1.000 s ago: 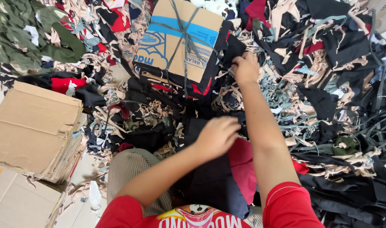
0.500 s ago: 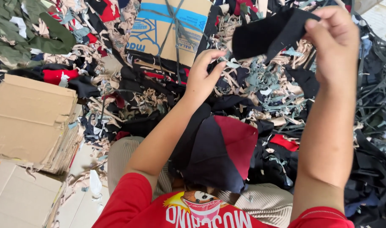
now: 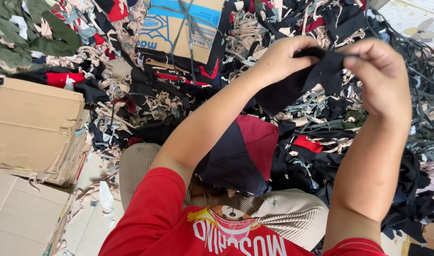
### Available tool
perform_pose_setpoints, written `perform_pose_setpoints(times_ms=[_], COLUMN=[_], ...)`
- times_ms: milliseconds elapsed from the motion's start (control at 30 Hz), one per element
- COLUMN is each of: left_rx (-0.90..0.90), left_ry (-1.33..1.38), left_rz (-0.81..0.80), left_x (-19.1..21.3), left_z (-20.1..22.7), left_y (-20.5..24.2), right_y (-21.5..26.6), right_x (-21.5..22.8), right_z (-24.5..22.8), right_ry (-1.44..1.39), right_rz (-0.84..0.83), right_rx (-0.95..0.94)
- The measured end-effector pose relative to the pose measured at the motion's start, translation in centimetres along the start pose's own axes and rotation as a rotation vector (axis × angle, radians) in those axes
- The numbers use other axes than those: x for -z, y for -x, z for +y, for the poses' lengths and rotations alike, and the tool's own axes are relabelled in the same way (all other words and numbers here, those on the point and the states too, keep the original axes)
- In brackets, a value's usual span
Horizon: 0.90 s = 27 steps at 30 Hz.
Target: The person sorts through fabric scraps on the floor, gathers them together, and then uses a plastic strap to tie them into a bundle with pieces of cardboard.
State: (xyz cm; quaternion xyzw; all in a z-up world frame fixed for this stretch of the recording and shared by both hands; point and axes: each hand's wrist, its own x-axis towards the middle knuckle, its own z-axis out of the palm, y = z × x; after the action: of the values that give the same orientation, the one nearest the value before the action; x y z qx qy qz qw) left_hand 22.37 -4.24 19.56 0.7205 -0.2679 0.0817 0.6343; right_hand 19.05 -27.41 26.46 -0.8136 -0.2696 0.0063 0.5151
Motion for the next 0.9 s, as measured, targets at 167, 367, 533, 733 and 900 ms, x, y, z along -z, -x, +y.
perform_pose_setpoints(times_ms=[167, 367, 533, 733, 900], left_rx=[-0.13, -0.148, -0.066, 0.391, 0.902], left_ry=[0.002, -0.027, 0.235, 0.133, 0.857], left_rz=[0.016, 0.06, -0.156, 0.151, -0.621], left_x=[0.2, 0.3, 1.1, 0.8, 0.3], left_z=[2.2, 4.3, 2.5, 4.2, 3.7], left_y=[0.6, 2.8, 7.3, 12.1, 15.6], right_y=[1.6, 1.4, 2.9, 5.0, 6.9], right_x=[0.4, -2.2, -1.9, -0.8, -2.6], right_z=[-2.0, -5.0, -4.6, -4.2, -6.7], right_ry=[0.01, 0.339, 0.24, 0.283, 0.572], right_rz=[-0.136, -0.091, -0.072, -0.084, -0.034], right_rx=[0.15, 0.131, 0.124, 0.041, 0.197])
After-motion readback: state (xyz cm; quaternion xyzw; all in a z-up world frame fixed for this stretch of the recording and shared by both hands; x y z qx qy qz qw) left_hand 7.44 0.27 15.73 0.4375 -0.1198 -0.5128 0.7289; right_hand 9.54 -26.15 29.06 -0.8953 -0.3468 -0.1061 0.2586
